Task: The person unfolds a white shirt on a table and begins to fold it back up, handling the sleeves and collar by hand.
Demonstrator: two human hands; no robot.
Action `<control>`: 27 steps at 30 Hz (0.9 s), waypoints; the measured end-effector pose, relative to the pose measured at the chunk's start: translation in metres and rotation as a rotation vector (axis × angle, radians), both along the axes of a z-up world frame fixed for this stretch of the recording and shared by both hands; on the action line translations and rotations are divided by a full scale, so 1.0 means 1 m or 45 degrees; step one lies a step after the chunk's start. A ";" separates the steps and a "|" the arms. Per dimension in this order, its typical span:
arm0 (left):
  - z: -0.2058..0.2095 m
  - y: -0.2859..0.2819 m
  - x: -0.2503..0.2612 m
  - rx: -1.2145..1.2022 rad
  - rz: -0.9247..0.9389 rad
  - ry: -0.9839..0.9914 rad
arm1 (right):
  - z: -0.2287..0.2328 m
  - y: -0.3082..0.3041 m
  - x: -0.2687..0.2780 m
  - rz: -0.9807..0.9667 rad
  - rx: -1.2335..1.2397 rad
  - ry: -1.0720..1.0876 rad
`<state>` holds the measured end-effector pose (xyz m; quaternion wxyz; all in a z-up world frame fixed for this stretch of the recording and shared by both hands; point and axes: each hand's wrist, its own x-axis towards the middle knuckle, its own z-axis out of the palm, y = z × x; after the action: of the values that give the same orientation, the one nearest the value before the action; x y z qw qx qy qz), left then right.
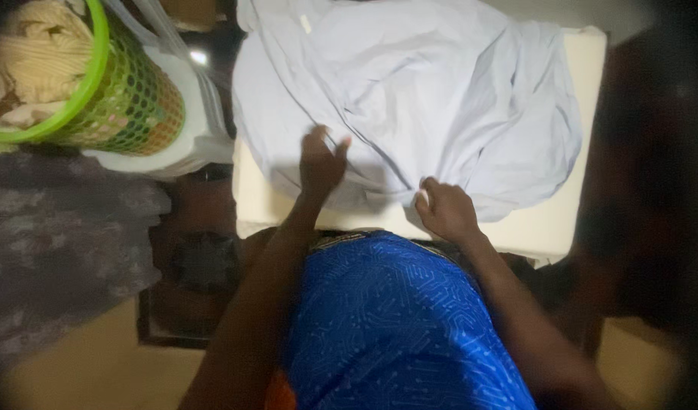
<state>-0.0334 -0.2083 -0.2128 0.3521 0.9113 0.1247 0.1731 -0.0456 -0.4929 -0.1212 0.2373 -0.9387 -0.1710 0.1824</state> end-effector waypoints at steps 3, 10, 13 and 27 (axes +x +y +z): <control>-0.003 0.015 0.048 -0.755 0.661 0.383 | 0.003 -0.001 -0.007 0.074 0.024 0.066; 0.003 0.031 0.083 -1.603 0.402 0.405 | 0.005 -0.018 -0.018 0.044 -0.219 0.395; -0.003 0.022 0.078 -1.443 0.232 0.158 | -0.003 -0.026 -0.020 -0.104 -0.081 0.481; 0.049 -0.082 -0.043 -0.632 -1.243 1.031 | -0.009 0.029 0.065 -0.242 0.346 0.374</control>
<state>-0.0762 -0.2907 -0.1635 0.5140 0.7484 -0.1430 -0.3941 0.0192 -0.4641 -0.1300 0.4000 -0.8734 -0.0685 0.2693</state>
